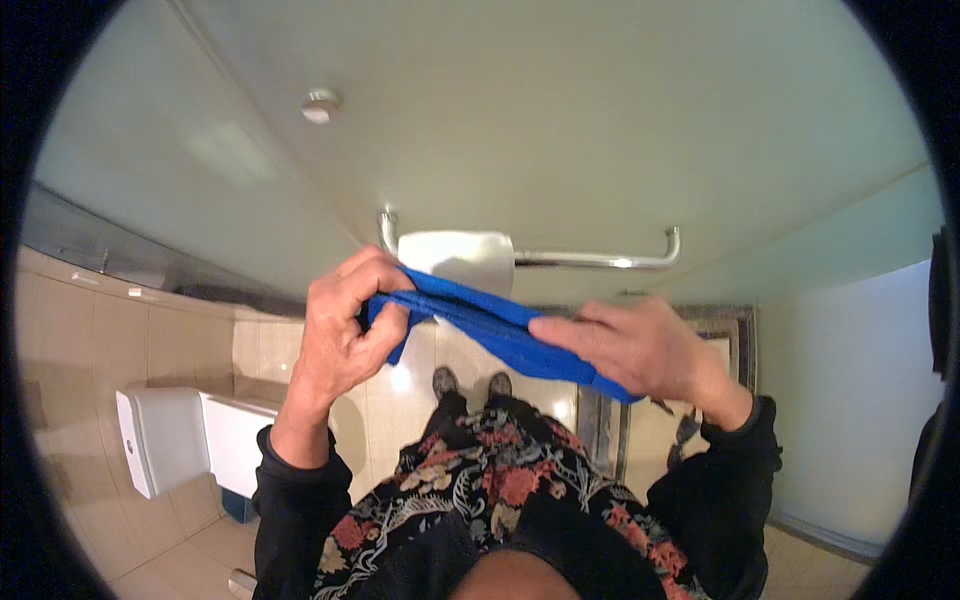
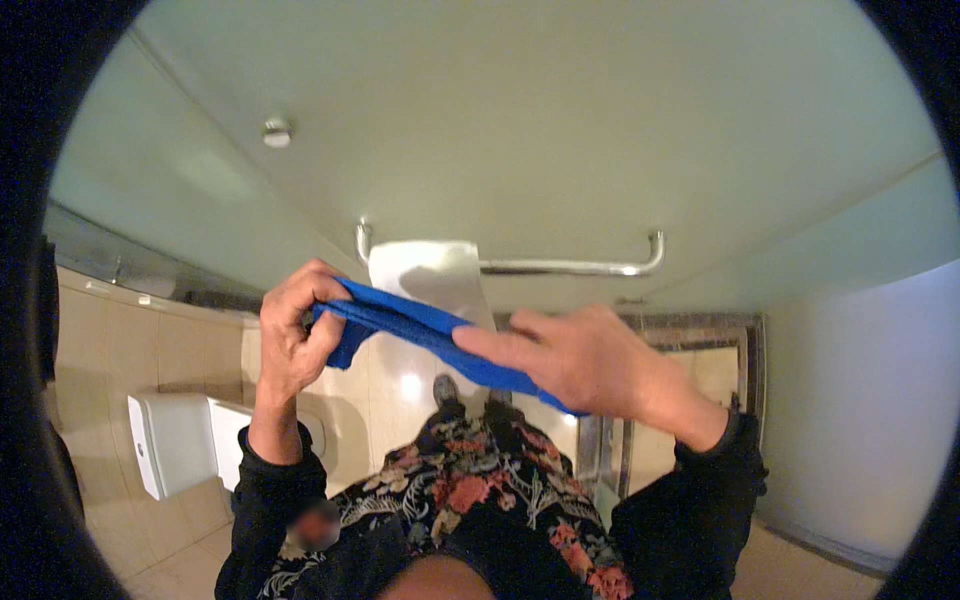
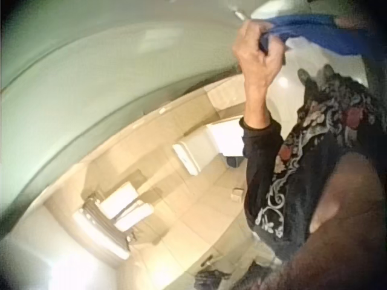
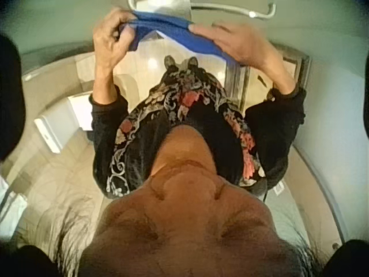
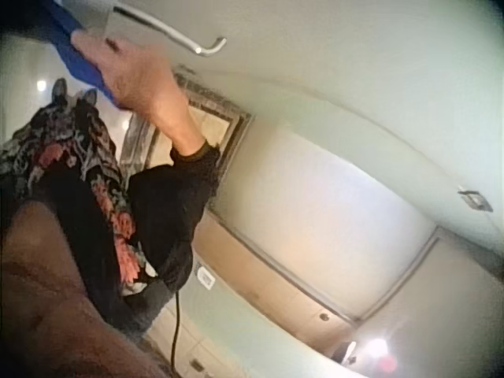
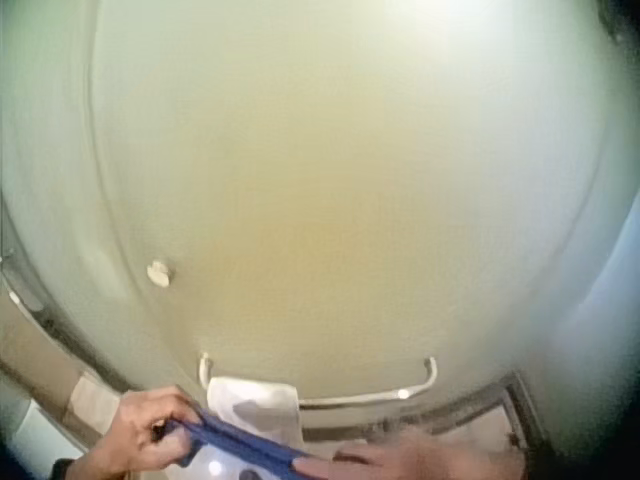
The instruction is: The person wipes a frosted glass partition with a blue cloth, then moves to the sink area to wipe the basin and faucet. They fill two clear glasses with water from the tap, rinse them, and place them on the counter. The person also wipes the sink countertop and surrounding surfaces.
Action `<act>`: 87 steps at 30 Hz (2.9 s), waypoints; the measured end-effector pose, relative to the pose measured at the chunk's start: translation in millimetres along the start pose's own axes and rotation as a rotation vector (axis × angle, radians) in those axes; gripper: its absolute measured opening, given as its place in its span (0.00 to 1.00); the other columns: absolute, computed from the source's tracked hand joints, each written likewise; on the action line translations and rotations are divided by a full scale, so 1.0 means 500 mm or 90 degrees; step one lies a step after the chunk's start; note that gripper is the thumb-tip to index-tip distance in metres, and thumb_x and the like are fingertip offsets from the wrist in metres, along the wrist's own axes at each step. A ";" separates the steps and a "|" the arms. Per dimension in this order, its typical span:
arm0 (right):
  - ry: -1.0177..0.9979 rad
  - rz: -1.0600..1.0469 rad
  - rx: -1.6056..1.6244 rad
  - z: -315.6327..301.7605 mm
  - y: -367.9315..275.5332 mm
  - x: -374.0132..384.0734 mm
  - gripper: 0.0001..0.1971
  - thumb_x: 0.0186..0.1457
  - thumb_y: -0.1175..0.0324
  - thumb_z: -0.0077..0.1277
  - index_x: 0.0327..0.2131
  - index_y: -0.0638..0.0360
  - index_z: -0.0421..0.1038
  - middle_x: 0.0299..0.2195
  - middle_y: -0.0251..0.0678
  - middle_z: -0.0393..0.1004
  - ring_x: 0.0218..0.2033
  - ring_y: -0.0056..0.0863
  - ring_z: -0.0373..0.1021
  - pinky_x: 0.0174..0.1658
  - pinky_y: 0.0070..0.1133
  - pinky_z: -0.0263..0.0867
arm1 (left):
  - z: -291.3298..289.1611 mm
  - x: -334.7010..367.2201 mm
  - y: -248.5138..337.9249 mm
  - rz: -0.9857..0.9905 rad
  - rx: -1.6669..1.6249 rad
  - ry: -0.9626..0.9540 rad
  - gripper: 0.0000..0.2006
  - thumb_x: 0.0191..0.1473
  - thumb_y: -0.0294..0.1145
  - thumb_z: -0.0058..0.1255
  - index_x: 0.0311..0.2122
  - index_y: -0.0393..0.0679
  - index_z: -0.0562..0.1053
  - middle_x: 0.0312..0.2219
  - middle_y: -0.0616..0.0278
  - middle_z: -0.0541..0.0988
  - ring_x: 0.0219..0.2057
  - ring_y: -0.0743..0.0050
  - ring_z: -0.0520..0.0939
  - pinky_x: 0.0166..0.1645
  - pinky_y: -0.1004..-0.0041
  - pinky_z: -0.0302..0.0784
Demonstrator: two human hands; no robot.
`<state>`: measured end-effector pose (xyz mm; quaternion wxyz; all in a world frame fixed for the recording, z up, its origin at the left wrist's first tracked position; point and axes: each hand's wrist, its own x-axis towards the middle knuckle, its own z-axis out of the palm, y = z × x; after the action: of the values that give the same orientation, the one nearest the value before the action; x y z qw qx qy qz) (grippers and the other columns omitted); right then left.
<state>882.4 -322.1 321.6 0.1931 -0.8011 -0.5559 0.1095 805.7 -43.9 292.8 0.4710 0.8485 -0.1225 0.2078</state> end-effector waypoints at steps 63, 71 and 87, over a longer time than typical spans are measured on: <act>0.988 -0.191 -0.594 -0.393 0.060 0.175 0.12 0.38 0.78 0.57 0.31 0.59 0.73 0.34 0.34 0.71 0.33 0.30 0.66 0.38 0.25 0.60 | -0.041 0.379 0.185 0.397 0.508 0.612 0.19 0.39 0.23 0.54 0.42 0.38 0.70 0.48 0.46 0.66 0.50 0.44 0.67 0.47 0.60 0.68; 0.936 -0.341 -0.661 -0.407 0.098 0.171 0.09 0.39 0.75 0.52 0.30 0.58 0.72 0.34 0.34 0.71 0.36 0.30 0.67 0.40 0.27 0.59 | -0.015 0.405 0.190 0.322 0.606 0.614 0.30 0.44 0.44 0.55 0.53 0.43 0.65 0.55 0.45 0.59 0.56 0.42 0.58 0.49 0.54 0.57; 0.760 -0.214 -0.749 -0.476 0.032 0.206 0.30 0.40 0.56 0.56 0.51 0.44 0.64 0.58 0.35 0.54 0.61 0.35 0.48 0.54 0.41 0.51 | -0.073 0.512 0.215 0.418 0.666 0.658 0.38 0.46 0.52 0.48 0.56 0.34 0.57 0.58 0.44 0.52 0.60 0.41 0.49 0.57 0.43 0.44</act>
<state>1025.6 -275.6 533.3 0.0198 -0.6013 -0.4391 -0.6673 979.9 -72.5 510.3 -0.0751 0.6766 -0.0189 0.7323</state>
